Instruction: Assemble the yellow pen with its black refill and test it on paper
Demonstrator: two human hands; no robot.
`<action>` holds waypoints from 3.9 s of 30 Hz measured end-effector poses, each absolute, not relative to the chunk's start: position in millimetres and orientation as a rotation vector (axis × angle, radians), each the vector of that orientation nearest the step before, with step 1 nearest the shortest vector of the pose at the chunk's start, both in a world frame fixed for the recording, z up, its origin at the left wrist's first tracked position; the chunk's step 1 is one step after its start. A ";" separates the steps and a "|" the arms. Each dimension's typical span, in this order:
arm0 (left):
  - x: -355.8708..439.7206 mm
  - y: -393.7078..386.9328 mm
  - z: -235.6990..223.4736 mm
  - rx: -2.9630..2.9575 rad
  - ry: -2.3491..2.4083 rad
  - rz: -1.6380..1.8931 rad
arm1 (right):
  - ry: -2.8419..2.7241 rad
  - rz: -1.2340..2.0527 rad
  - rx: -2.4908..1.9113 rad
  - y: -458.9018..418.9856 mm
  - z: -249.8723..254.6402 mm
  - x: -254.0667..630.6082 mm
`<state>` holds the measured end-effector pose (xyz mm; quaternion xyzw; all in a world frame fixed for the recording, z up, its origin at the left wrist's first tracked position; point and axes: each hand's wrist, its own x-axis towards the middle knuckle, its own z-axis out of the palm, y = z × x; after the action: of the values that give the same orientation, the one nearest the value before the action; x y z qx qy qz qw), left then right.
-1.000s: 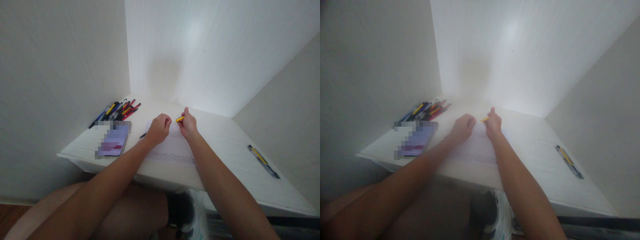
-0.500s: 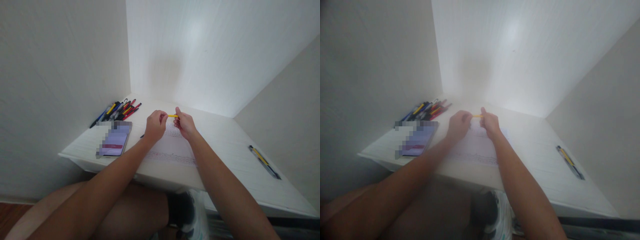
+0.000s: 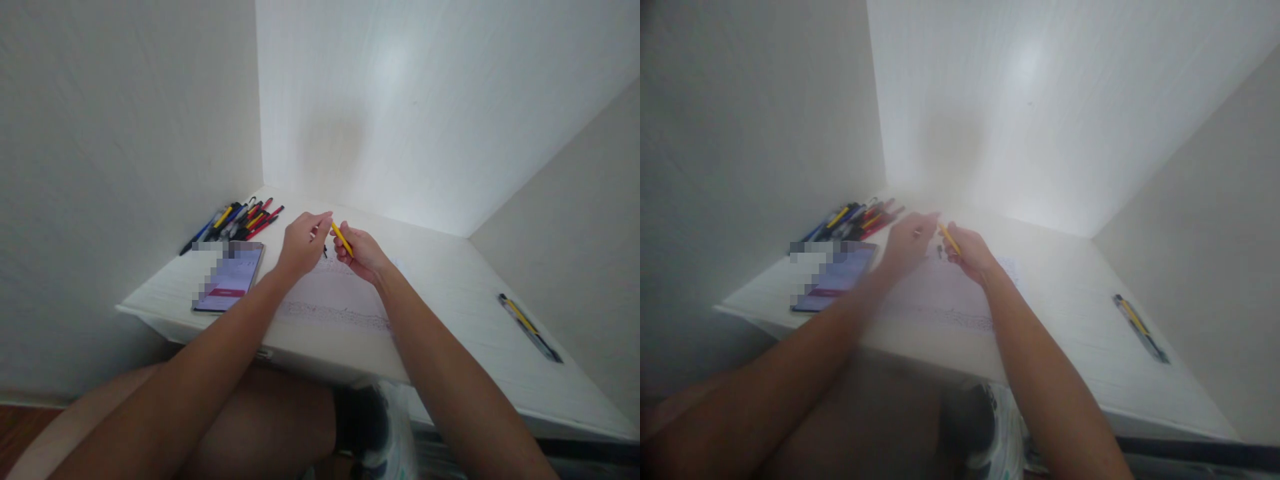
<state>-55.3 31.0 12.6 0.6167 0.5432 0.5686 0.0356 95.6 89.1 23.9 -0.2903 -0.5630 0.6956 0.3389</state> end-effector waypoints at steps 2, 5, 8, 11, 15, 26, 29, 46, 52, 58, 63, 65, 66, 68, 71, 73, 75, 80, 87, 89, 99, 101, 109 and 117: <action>-72.0 23.4 17.1 2.098 1.868 1.377 | -1.401 1.809 -0.774 90.9 23.6 96.4; -94.2 6.6 22.4 2.217 2.030 0.729 | -1.344 1.771 -0.816 95.1 22.0 98.1; -101.2 -7.7 23.1 2.230 2.056 0.464 | -1.371 1.702 -0.858 99.4 20.2 100.9; -96.2 -12.7 20.0 2.217 2.108 0.342 | -1.427 1.640 -0.884 102.1 19.4 103.6; -90.2 -10.4 14.4 2.215 2.152 0.231 | -1.418 1.631 -0.859 103.4 19.2 105.4; -98.3 -9.3 17.3 2.146 2.148 0.779 | -1.474 1.606 -0.891 101.9 21.7 108.0; -99.8 -6.3 15.7 2.171 2.076 0.901 | -1.516 1.597 -0.914 102.1 20.1 107.3; -107.4 -2.6 16.0 2.169 2.079 0.988 | -1.637 1.422 -0.962 107.5 16.4 109.8; -106.0 -3.8 18.1 2.178 2.068 0.941 | -1.738 1.371 -0.933 112.3 11.1 110.7; -106.2 -4.3 15.5 2.205 2.051 0.949 | -1.812 1.322 -0.904 114.8 7.3 111.6; -106.1 -3.1 18.0 2.131 1.943 1.192 | -1.927 1.136 -0.903 115.5 7.0 112.0; -104.0 -2.5 21.4 1.947 1.850 1.408 | -1.982 1.106 -0.872 113.5 8.3 110.9; -102.2 -2.1 22.9 1.810 1.790 1.521 | -2.003 1.110 -0.856 111.7 9.4 109.9; -96.7 -1.1 25.0 1.501 1.628 1.724 | -2.014 1.132 -0.828 106.9 12.1 106.8; -84.6 0.5 25.1 1.079 1.309 1.944 | -1.941 1.173 -0.790 99.1 15.9 101.0; -75.8 1.2 24.4 0.875 1.121 2.027 | -1.877 1.184 -0.781 95.5 17.4 97.5; -68.1 1.6 24.0 0.739 1.004 2.056 | -1.842 1.144 -0.789 93.9 18.2 95.3; -58.0 1.0 24.0 0.556 1.004 2.076 | -1.819 0.968 -0.787 93.0 20.2 94.4; -58.4 1.1 21.5 0.517 1.125 2.144 | -1.881 0.710 -0.731 74.7 29.8 88.9; -59.5 1.6 22.0 0.497 1.132 2.132 | -1.897 0.647 -0.729 67.5 31.2 85.8; -63.3 -1.6 22.2 0.554 1.085 2.110 | -1.970 0.605 -0.715 60.3 30.0 82.3; -64.4 -2.9 22.2 0.653 1.093 2.111 | -2.001 0.695 -0.739 62.1 29.6 82.5; -68.1 0.7 23.4 0.880 0.866 2.111 | -2.044 1.229 -0.699 63.6 27.6 78.7; -59.2 1.6 19.3 0.610 0.801 2.205 | -2.117 0.955 -0.697 61.5 20.9 73.2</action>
<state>-59.2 1.6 19.3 0.2357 0.3096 0.8517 0.3511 73.2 61.5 20.9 -0.2692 -0.8176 0.3687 0.3510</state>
